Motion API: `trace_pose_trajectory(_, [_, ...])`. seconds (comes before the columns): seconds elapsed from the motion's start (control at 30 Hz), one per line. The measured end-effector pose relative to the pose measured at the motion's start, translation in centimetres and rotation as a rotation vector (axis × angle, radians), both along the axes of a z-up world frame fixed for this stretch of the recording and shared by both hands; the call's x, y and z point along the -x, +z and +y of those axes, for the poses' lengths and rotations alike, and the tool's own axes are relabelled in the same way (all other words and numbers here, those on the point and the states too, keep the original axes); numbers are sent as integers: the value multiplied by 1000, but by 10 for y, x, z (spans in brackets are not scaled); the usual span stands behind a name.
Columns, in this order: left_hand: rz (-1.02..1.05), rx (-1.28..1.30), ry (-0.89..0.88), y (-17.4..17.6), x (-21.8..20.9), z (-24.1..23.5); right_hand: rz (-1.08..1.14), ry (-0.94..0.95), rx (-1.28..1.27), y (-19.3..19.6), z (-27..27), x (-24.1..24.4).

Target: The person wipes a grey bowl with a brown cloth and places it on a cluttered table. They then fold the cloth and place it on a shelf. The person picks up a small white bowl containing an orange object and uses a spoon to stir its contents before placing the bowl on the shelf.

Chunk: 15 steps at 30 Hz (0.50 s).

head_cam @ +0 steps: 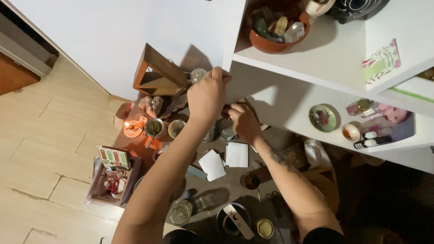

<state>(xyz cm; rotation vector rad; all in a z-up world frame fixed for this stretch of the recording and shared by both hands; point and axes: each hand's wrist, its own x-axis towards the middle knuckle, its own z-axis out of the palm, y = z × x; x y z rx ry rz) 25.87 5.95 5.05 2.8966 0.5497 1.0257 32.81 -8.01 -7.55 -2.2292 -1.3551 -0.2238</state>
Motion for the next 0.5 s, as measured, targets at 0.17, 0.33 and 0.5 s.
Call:
trace_pose_trajectory(0.17, [-1, 52, 1, 4, -1, 0, 36, 11, -62, 14, -36, 0])
trace_pose_trajectory(0.33, [43, 138, -15, 4, -3, 0, 85, -287, -117, 40, -90, -13])
trace_pose_trajectory(0.5, [64, 96, -9, 2, -3, 1, 102, -211, -187, 2, -24, -1])
